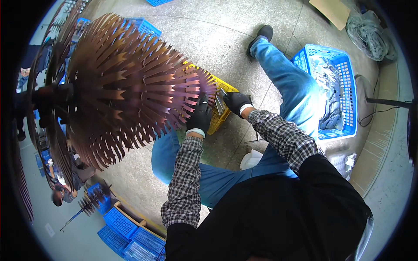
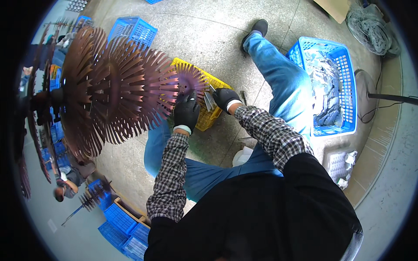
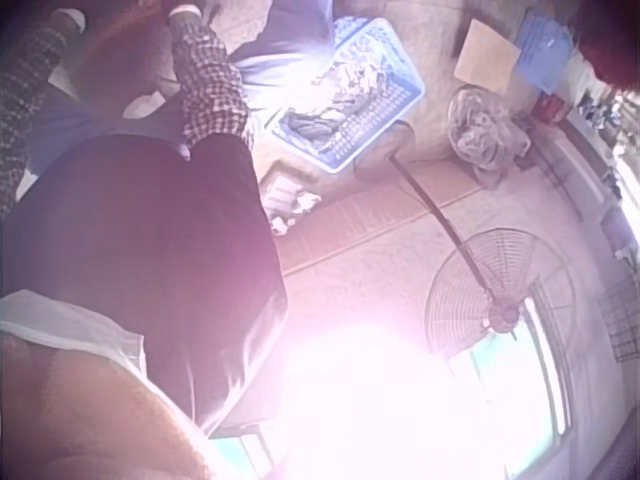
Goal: Assembling metal fan blades onto a central shaft to form an impeller.
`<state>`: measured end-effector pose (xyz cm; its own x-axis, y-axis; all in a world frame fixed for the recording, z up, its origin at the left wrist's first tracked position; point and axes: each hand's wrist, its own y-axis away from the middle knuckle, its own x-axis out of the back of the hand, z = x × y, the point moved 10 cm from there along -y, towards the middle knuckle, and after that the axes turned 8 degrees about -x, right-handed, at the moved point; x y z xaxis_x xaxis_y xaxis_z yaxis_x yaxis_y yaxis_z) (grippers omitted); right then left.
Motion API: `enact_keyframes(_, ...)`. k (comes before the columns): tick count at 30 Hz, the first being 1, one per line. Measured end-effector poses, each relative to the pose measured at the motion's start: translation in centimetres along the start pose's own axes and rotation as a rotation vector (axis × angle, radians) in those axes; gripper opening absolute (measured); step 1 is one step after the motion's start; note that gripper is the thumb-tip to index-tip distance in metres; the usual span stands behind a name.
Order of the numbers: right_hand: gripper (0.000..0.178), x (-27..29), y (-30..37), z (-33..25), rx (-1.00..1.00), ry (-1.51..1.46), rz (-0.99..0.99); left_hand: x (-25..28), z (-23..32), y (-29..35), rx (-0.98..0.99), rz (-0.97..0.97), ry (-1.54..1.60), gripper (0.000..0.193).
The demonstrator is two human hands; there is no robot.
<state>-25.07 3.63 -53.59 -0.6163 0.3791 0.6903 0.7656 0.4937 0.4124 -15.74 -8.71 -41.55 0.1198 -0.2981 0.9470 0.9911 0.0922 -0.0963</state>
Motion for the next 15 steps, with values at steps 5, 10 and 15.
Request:
enact_keyframes(5,0.05,-0.5,-0.3,0.5,-0.018,-0.007,-0.008,-0.3,-0.5,0.0,0.071,-0.061,0.043,0.049)
enact_keyframes(10,0.051,-0.5,-0.2,0.9,-0.055,-0.031,-0.018,-0.6,-0.9,0.3,0.068,-0.068,0.018,0.05)
enact_keyframes(15,0.05,-0.1,0.3,0.6,-0.048,-0.051,-0.037,-1.1,-1.3,0.7,0.054,-0.064,-0.086,0.05)
